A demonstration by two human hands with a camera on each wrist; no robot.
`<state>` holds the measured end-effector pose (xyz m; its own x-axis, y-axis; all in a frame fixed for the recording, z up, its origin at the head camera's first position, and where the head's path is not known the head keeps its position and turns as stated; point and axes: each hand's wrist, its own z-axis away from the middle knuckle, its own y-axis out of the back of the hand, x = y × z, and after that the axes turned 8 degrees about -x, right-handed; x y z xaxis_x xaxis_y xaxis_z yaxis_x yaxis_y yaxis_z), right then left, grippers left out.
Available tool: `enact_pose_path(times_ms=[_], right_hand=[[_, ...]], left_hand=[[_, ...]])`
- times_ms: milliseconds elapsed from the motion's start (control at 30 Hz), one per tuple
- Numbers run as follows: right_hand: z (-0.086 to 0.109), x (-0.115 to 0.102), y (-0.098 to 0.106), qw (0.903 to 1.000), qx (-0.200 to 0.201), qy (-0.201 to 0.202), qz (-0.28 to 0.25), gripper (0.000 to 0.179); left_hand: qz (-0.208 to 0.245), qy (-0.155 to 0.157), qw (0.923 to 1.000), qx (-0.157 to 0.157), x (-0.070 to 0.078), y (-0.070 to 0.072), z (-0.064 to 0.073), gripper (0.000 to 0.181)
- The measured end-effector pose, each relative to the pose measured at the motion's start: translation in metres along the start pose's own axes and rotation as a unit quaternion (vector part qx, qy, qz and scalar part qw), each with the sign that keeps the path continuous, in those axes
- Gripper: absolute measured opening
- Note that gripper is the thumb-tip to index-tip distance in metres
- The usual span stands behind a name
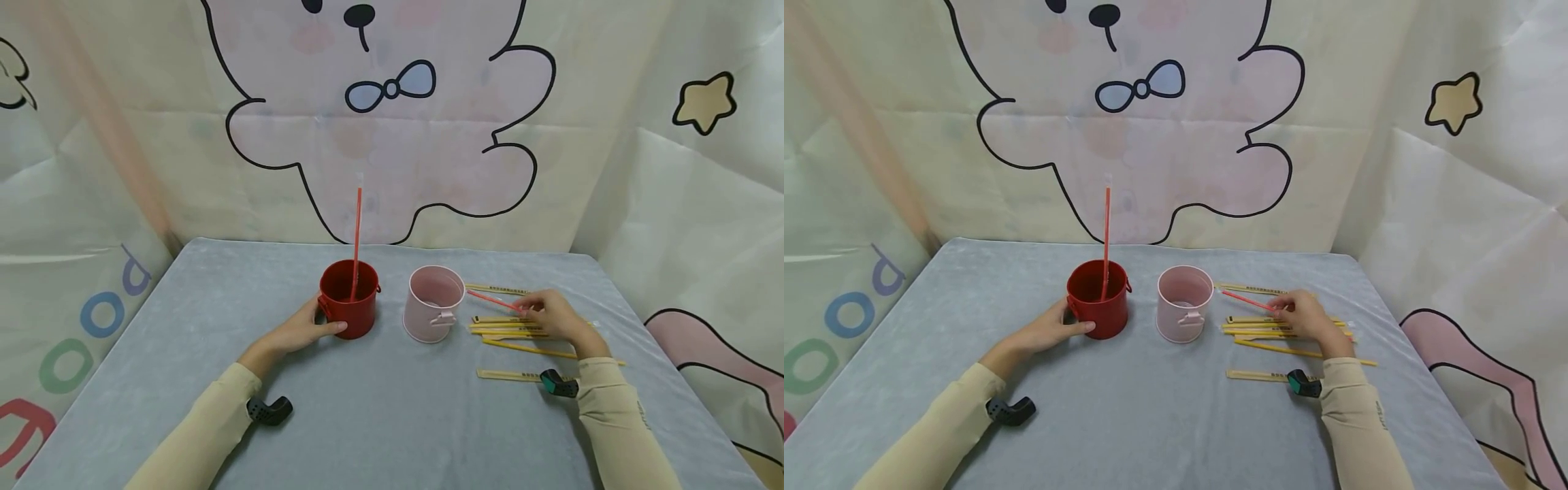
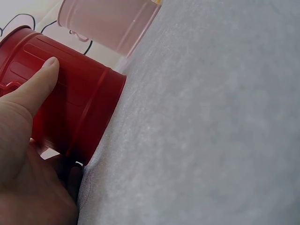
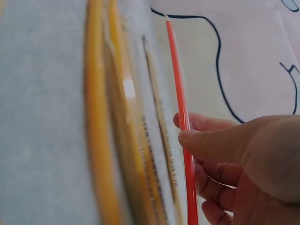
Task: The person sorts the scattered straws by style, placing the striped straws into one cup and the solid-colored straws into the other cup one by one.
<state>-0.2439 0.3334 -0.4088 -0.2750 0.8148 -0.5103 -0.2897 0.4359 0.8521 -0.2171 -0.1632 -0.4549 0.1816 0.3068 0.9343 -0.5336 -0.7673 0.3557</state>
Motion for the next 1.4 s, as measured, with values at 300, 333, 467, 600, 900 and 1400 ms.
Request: enact_pose_path(times_ms=[300,333,467,600,900,1400], right_hand=[[0.005,-0.019,0.011,0.9993,0.036,0.011,-0.007,0.021],[0.005,-0.022,0.012,0.9991,0.040,0.013,-0.008,0.022],[0.009,-0.032,0.016,0.9977,0.062,0.021,-0.017,0.021],[0.013,-0.041,0.020,0.9954,0.088,0.027,-0.029,0.020],[0.023,-0.059,0.027,0.9845,0.156,0.072,-0.035,0.018],[0.033,-0.089,0.047,0.9378,0.183,0.164,-0.245,0.013]], left_hand=[[0.004,-0.008,1.0000,-0.002,0.000,0.001,0.002,0.073],[0.003,-0.010,0.9999,-0.002,0.000,0.001,0.003,0.073],[0.001,-0.012,0.9999,-0.002,0.000,0.001,0.004,0.072],[0.003,-0.008,1.0000,-0.003,0.000,0.001,0.004,0.073],[0.000,-0.010,0.9999,-0.001,0.000,0.001,0.002,0.074],[0.002,-0.012,0.9999,-0.007,0.002,0.000,0.000,0.074]])
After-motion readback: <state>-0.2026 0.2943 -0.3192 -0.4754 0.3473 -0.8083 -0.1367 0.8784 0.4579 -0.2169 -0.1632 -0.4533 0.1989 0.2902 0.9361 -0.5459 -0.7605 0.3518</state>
